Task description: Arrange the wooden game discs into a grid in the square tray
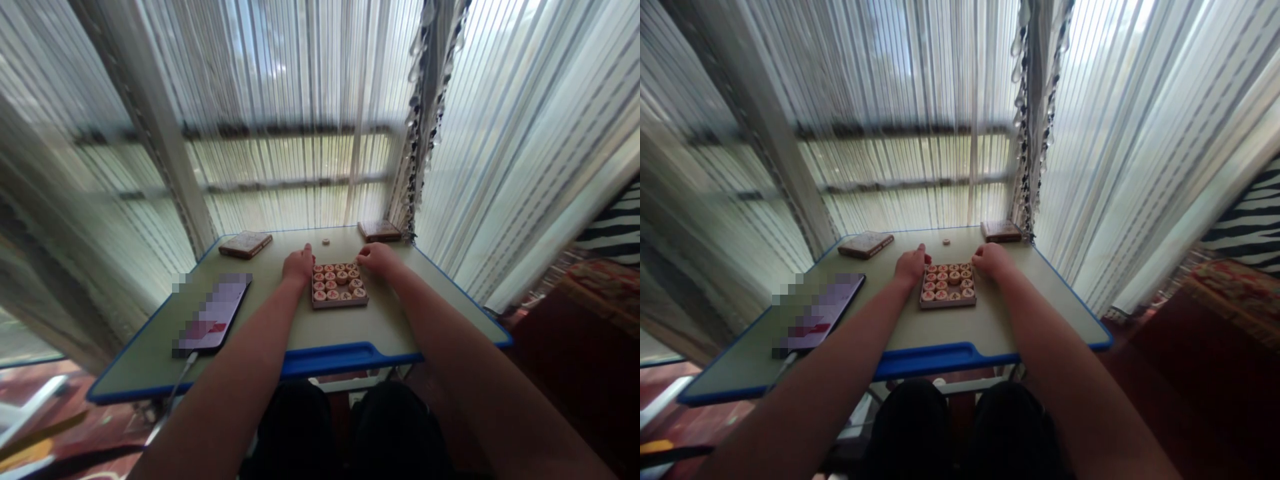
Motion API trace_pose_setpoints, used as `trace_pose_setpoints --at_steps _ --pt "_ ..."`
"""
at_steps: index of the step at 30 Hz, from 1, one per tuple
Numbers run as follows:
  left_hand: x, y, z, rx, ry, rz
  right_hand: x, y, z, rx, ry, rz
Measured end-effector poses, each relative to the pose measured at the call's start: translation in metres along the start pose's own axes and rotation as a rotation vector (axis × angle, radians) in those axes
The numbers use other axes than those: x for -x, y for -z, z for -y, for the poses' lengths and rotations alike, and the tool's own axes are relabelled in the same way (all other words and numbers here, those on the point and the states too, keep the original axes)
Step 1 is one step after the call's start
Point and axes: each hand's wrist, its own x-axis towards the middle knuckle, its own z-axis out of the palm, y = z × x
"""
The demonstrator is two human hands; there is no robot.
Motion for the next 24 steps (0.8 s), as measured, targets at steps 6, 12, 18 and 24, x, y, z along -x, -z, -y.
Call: trace_pose_setpoints --at_steps 6,12,18,24 --pt "0.000 0.001 -0.002 -0.016 0.009 -0.002 0.005 0.003 -0.002 0.060 -0.072 -0.006" --pt "0.001 0.000 0.000 -0.006 -0.015 -0.003 0.014 0.017 0.012 -0.073 0.014 -0.147" --pt "-0.001 -0.003 0.002 -0.010 -0.010 -0.005 0.028 0.029 0.033 -0.195 0.333 -0.137" --pt "-0.001 -0.003 0.002 -0.037 -0.019 -0.001 0.031 0.028 0.033 -0.220 0.414 -0.085"
